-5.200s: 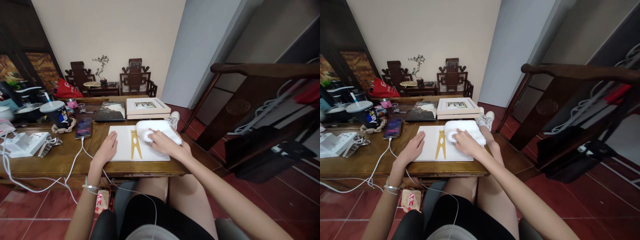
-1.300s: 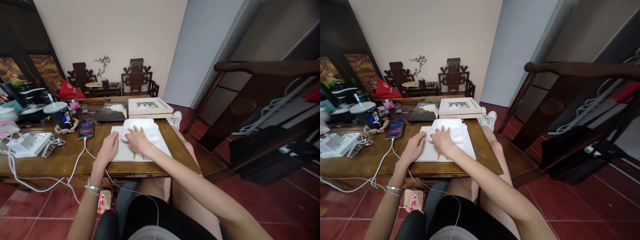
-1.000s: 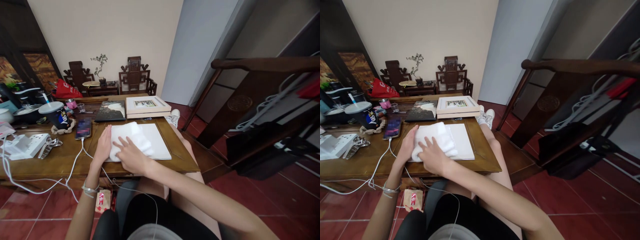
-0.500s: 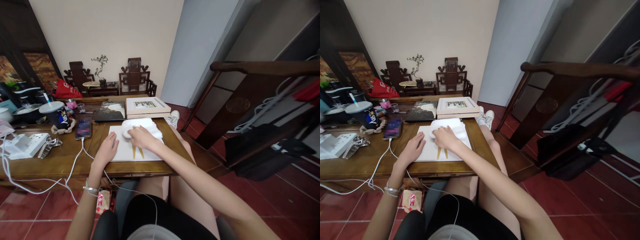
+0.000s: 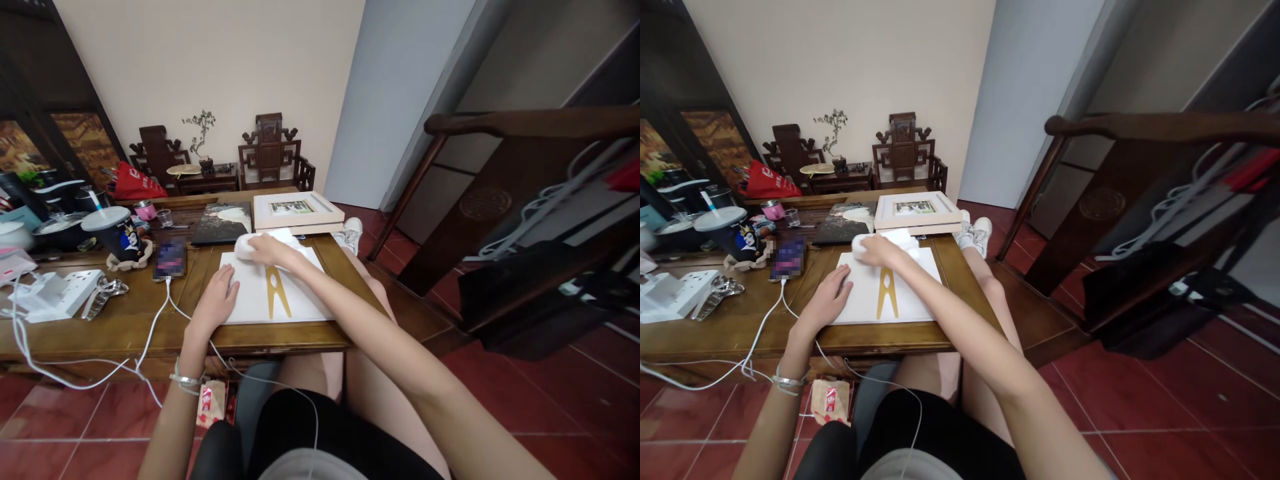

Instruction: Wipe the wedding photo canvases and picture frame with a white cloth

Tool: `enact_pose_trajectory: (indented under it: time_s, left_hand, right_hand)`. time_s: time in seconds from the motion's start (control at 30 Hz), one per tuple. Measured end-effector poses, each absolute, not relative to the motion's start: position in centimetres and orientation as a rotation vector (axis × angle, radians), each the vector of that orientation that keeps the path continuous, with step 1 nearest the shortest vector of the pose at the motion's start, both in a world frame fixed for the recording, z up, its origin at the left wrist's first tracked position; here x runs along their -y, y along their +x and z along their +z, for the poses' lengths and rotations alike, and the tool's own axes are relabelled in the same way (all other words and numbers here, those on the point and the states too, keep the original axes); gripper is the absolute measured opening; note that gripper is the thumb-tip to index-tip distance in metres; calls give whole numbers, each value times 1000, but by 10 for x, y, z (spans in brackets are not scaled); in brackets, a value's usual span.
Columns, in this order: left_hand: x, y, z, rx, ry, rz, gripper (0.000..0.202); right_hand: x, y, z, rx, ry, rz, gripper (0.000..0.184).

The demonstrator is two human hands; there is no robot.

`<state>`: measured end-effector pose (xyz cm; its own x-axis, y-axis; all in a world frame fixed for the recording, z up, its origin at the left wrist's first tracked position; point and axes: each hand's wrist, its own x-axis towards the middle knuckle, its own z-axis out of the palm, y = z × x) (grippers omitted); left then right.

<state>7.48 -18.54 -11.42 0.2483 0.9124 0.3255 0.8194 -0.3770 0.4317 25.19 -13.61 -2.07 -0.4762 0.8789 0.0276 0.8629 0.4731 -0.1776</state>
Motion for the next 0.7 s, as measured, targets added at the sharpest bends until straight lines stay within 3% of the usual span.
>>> enact_pose_trajectory:
  time_s: [0.3, 0.53, 0.7]
  left_hand:
    - [184, 75, -119, -1646, 2334, 822, 48]
    - [183, 75, -114, -1654, 2319, 747, 48]
    - [186, 74, -107, -1622, 2253, 712, 53]
  right_hand:
    - [163, 342, -47, 2542, -1677, 82, 25]
    - [268, 363, -52, 2660, -1414, 139, 23]
    - [265, 373, -49, 2652, -1438, 184, 19]
